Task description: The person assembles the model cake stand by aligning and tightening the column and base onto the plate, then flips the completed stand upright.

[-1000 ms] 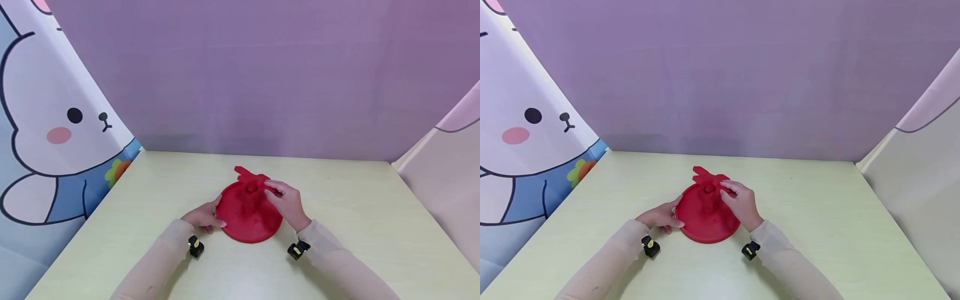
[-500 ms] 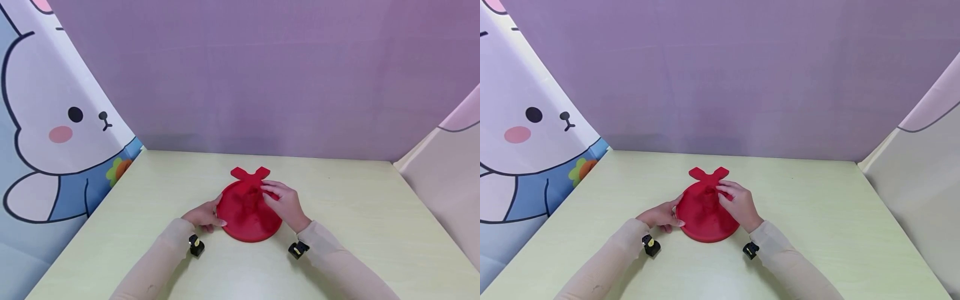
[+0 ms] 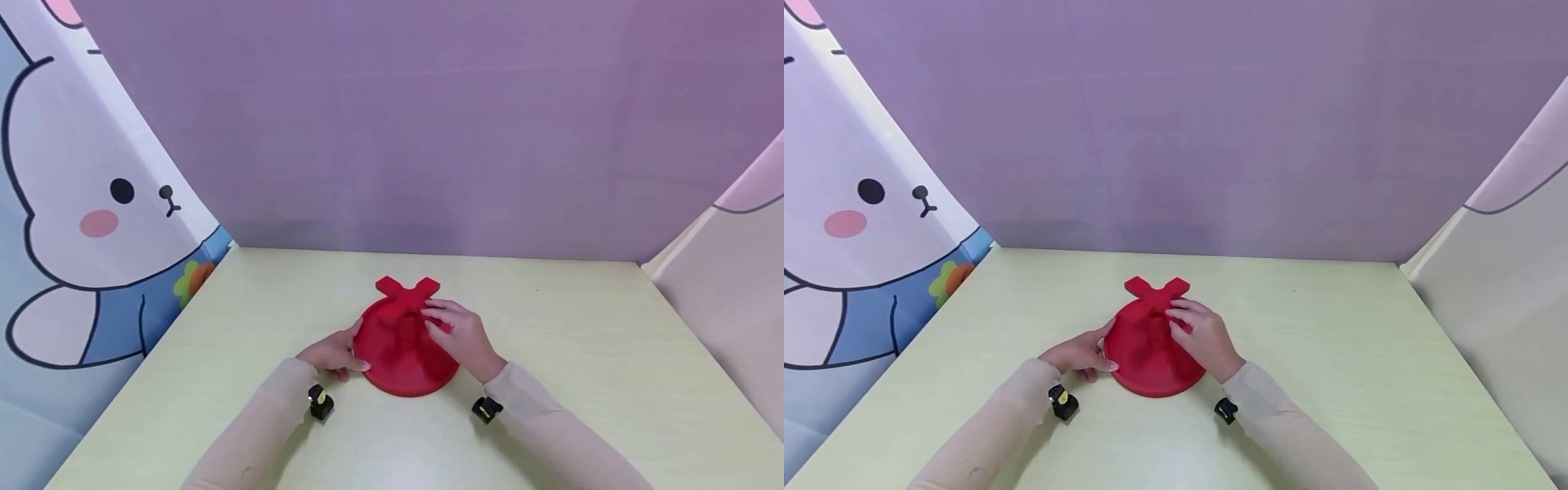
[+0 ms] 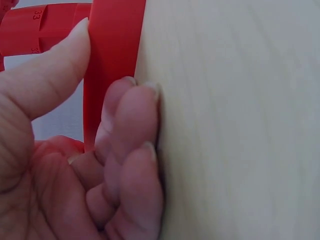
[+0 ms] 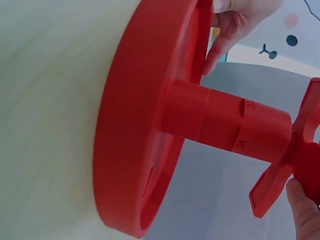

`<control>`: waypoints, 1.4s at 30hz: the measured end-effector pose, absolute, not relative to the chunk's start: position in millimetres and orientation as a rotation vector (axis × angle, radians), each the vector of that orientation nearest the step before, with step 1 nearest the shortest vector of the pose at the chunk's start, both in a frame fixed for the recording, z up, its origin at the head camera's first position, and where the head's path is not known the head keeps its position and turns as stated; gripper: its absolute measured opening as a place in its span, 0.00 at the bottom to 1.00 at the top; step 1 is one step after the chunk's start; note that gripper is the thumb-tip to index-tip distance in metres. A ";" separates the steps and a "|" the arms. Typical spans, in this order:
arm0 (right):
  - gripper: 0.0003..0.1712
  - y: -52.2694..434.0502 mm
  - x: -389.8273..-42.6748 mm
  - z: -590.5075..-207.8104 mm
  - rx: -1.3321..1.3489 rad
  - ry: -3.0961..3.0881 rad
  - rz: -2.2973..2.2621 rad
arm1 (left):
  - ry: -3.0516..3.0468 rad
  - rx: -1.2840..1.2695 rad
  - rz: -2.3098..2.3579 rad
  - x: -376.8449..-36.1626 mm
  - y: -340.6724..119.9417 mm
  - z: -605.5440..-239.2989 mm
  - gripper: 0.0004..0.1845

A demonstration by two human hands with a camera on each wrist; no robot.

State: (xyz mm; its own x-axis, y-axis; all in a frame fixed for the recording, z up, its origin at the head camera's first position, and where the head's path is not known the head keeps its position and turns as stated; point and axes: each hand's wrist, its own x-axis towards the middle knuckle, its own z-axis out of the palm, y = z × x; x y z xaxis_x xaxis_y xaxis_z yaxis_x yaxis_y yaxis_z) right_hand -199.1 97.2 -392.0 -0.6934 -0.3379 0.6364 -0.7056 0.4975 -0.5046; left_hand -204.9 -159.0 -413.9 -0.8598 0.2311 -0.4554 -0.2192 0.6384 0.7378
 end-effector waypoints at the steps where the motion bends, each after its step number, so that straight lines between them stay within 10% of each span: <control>1: 0.18 97.7 -199.2 -392.3 0.878 -2.273 1.042 | 2.340 0.008 1.149 -204.8 -158.9 -413.9 0.54; 42: 0.19 117.3 -237.9 -361.4 1.046 -2.519 1.116 | 2.325 0.026 1.185 -202.3 -156.5 -415.7 0.53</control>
State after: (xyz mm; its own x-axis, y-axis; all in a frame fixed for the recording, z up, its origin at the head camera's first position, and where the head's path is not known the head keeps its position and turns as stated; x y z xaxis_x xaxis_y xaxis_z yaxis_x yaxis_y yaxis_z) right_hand -237.9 117.3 -361.4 -0.7317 -0.5276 0.4316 -0.6741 0.4663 -0.5729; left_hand -202.3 -156.5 -415.7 -0.8618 0.2470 -0.4430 -0.2135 0.6157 0.7585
